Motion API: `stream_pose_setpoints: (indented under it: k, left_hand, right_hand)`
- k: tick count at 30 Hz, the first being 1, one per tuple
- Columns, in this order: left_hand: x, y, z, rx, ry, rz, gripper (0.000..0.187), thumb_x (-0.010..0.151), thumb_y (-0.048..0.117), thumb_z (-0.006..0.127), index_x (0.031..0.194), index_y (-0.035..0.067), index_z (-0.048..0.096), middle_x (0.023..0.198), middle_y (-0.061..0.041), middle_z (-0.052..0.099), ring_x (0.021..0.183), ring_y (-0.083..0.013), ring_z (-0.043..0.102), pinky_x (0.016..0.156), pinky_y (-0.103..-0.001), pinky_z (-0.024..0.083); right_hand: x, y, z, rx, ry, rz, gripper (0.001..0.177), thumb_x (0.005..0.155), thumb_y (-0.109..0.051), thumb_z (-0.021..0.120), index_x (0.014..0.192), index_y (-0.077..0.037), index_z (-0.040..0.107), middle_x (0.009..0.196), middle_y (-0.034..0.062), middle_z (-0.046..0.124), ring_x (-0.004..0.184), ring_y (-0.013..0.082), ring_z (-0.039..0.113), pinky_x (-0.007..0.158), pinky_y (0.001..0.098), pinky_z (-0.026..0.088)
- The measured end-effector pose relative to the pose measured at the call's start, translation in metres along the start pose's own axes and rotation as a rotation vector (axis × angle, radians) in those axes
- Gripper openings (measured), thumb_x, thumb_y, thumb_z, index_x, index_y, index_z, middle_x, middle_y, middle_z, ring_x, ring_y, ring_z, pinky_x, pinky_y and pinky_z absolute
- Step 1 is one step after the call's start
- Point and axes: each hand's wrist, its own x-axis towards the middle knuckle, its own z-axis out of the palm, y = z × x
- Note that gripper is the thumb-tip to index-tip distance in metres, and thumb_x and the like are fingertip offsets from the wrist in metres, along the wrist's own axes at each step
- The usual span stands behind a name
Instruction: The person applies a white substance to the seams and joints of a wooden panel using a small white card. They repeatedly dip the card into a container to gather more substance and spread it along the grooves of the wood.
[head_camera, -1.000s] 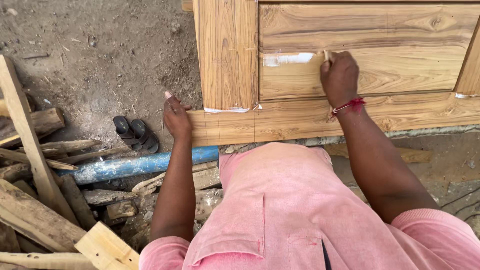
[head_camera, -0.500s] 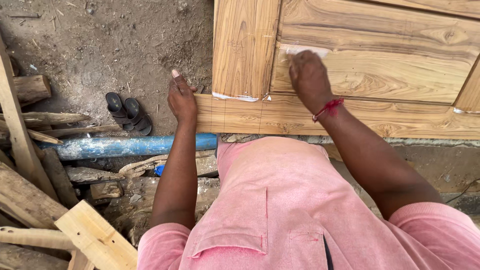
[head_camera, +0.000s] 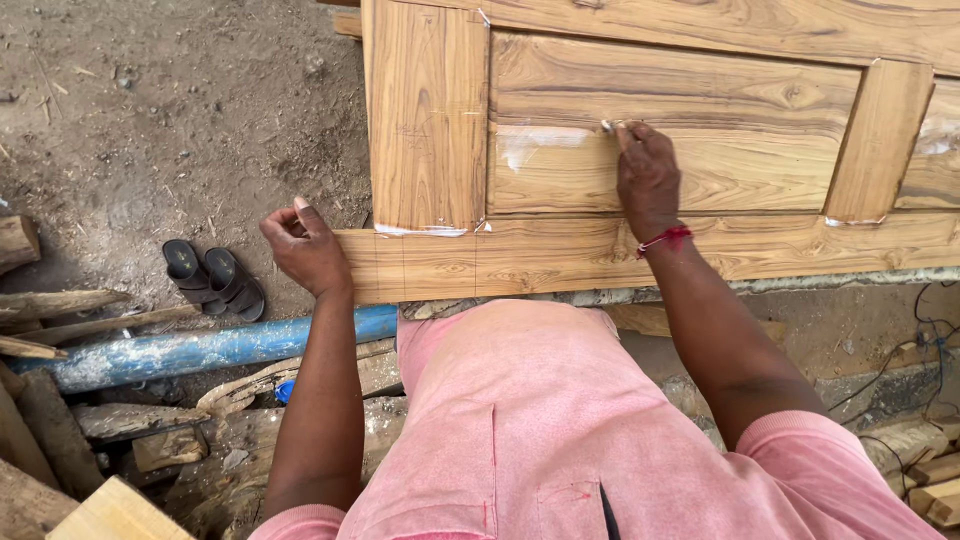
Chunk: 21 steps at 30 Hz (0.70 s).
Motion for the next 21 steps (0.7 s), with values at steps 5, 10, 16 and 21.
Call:
stream_pose_setpoints:
  k: [5,10,16,21]
  left_hand:
    - [0.002,-0.002,0.002,-0.058,-0.022,0.051,0.027,0.107,0.032,0.065,0.110,0.007,0.056,0.092,-0.006,0.070,0.078,-0.0161,0.068,0.069,-0.035,0.055]
    - [0.003,-0.002,0.002,-0.029,-0.051,0.001,0.026,0.107,0.033,0.063,0.111,0.008,0.055,0.091,-0.008,0.071,0.076,-0.0172,0.070,0.068,-0.035,0.056]
    - [0.006,-0.005,0.003,-0.013,-0.087,-0.037,0.027,0.108,0.034,0.059,0.114,0.009,0.053,0.089,-0.007,0.075,0.078,-0.0154,0.074,0.065,-0.031,0.057]
    - [0.005,0.003,0.002,-0.112,-0.133,0.011,0.028,0.111,0.033,0.056,0.118,0.006,0.051,0.091,-0.008,0.074,0.087,-0.0149,0.078,0.069,-0.028,0.061]
  right_hand:
    - [-0.024,-0.020,-0.014,0.051,-0.279,-0.012,0.026,0.095,-0.001,0.061,0.119,0.003,0.072,0.112,0.0195,0.067,0.103,0.0355,0.062,0.091,0.0430,0.054]
    - [0.012,0.022,-0.018,0.043,-0.125,0.198,0.023,0.099,-0.001,0.062,0.119,0.000,0.073,0.110,0.0197,0.068,0.103,0.0384,0.062,0.092,0.0466,0.053]
    - [-0.001,-0.025,-0.005,0.224,-0.260,0.078,0.027,0.089,0.002,0.064,0.114,0.003,0.073,0.109,0.0190,0.069,0.101,0.0370,0.063,0.088,0.0453,0.054]
    - [0.003,-0.028,-0.017,0.237,-0.175,0.026,0.023,0.097,0.001,0.067,0.118,0.001,0.074,0.114,0.0163,0.068,0.108,0.0354,0.063,0.094,0.0434,0.054]
